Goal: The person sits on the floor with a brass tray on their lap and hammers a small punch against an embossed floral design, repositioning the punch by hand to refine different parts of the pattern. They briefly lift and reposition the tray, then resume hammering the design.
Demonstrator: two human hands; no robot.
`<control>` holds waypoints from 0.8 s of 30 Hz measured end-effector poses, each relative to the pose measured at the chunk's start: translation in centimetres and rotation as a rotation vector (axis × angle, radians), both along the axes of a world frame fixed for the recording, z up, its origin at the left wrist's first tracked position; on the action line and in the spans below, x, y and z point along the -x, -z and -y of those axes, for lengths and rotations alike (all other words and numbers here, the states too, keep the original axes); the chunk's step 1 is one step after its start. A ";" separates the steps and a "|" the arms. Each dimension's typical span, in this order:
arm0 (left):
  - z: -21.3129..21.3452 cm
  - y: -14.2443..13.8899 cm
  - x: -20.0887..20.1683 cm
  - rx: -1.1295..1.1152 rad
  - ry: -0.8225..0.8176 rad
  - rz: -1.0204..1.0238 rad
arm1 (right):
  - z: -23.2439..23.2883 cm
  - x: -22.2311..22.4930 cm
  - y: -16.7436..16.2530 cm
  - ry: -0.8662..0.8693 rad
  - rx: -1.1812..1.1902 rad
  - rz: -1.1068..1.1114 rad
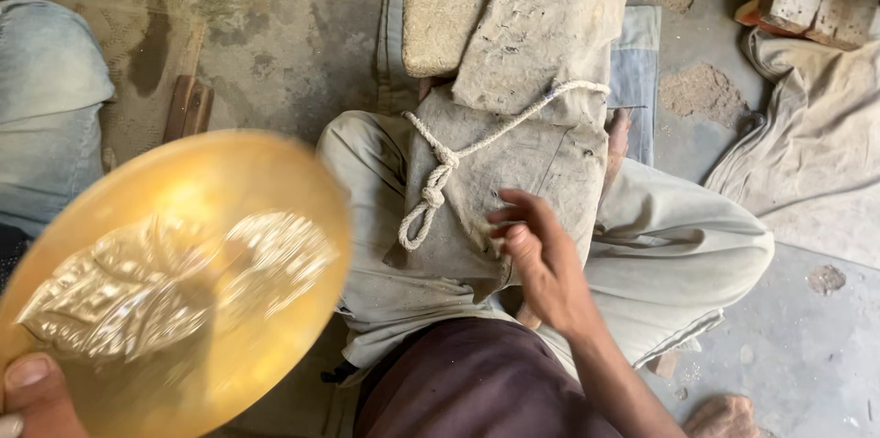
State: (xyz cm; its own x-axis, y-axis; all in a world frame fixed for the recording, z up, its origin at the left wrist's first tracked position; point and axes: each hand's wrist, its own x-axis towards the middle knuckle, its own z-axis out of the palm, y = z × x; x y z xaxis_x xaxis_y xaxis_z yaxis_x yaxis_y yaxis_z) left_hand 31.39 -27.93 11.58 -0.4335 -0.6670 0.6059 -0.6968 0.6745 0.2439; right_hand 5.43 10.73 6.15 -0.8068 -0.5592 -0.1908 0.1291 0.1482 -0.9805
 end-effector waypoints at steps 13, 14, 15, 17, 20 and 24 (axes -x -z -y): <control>-17.5 4.7 27.4 -0.632 1.210 0.134 | -13.4 2.2 -0.2 1.101 0.199 -0.389; -18.2 5.5 28.3 -0.525 1.126 0.309 | -14.3 1.9 0.1 1.141 0.213 -0.386; -19.0 6.0 28.7 -0.412 1.032 0.477 | -15.4 1.4 0.1 1.176 0.230 -0.383; -18.4 6.5 29.8 -0.425 1.014 0.602 | -16.0 0.9 0.1 1.247 0.262 -0.372; -17.1 5.4 31.7 -0.564 0.994 0.524 | -15.1 0.8 -0.3 1.171 0.124 -0.557; -13.4 1.7 35.9 -0.491 1.190 0.056 | -10.6 3.5 0.5 1.022 0.034 -0.729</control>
State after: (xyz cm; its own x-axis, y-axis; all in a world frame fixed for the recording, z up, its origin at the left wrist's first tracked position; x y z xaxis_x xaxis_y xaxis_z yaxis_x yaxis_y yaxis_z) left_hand -4.48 -14.53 9.90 -0.9288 -0.0007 0.3706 0.2516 0.7331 0.6319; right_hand 1.94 21.30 5.64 -0.7855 0.3866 0.4833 -0.4027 0.2737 -0.8735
